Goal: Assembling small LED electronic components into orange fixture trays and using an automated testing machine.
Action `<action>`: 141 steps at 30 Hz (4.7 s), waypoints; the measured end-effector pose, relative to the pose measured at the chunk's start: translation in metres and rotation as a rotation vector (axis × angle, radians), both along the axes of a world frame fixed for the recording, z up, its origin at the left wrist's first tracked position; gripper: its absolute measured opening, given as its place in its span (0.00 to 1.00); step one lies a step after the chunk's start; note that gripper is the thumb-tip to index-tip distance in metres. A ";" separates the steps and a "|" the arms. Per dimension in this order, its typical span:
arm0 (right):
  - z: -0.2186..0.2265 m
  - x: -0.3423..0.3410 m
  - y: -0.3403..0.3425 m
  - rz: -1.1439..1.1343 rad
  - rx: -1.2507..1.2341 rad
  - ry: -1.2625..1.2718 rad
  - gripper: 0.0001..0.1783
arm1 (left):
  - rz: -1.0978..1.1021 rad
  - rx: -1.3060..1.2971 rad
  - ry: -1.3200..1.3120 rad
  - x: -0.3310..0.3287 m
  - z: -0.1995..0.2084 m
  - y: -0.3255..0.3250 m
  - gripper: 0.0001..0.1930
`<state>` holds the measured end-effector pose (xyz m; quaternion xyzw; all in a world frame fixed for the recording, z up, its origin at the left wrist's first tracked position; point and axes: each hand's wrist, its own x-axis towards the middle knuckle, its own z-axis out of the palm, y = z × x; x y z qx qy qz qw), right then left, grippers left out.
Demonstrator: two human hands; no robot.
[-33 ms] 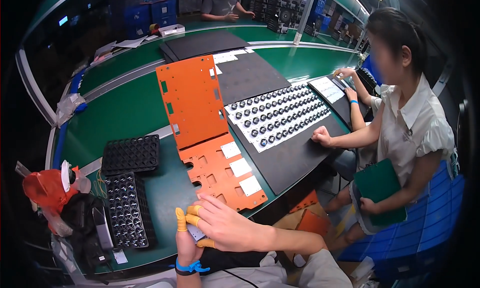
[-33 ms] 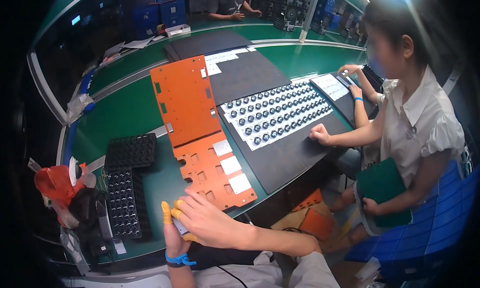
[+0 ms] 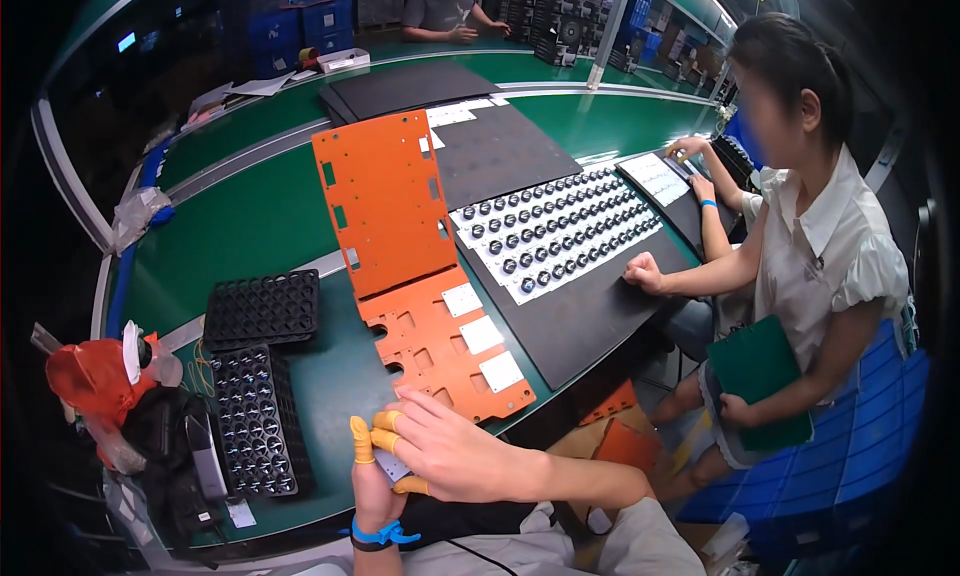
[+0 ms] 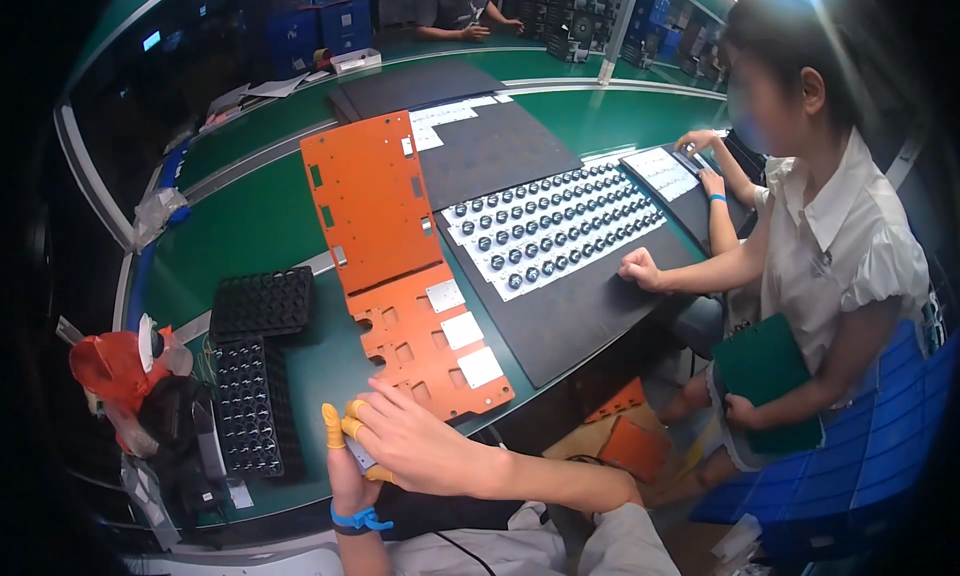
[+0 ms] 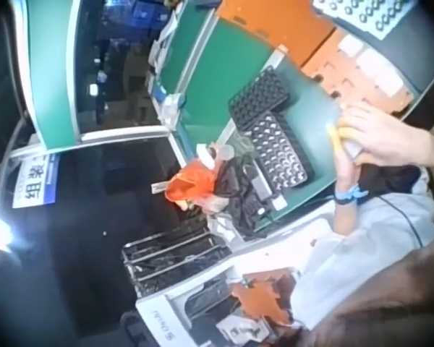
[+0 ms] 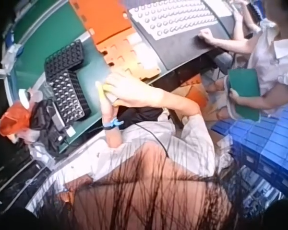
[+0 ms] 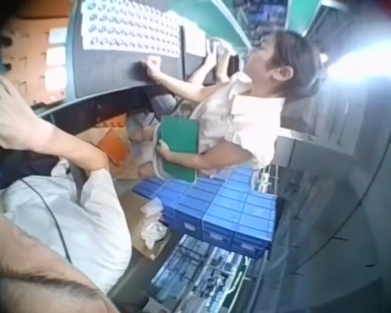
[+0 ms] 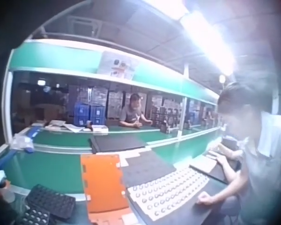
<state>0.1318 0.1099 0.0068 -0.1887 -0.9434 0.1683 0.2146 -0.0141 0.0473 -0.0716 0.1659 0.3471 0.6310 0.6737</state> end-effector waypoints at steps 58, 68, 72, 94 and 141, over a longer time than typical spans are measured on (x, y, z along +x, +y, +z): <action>-0.001 0.015 0.016 -0.072 -0.481 0.458 0.20 | 0.420 0.463 0.570 0.004 0.010 -0.005 0.35; -0.009 0.034 0.027 0.016 -0.313 0.462 0.23 | 0.352 0.339 0.583 0.016 0.011 0.004 0.34; -0.013 0.036 0.031 0.008 -0.300 0.453 0.24 | 0.332 0.321 0.583 0.016 0.009 0.007 0.34; -0.030 0.030 0.022 -0.147 -0.174 0.408 0.26 | 0.252 0.157 0.479 0.027 0.026 0.024 0.27; -0.033 0.043 0.033 -0.508 -0.235 0.655 0.21 | 0.143 -0.237 1.650 -0.021 0.021 0.139 0.12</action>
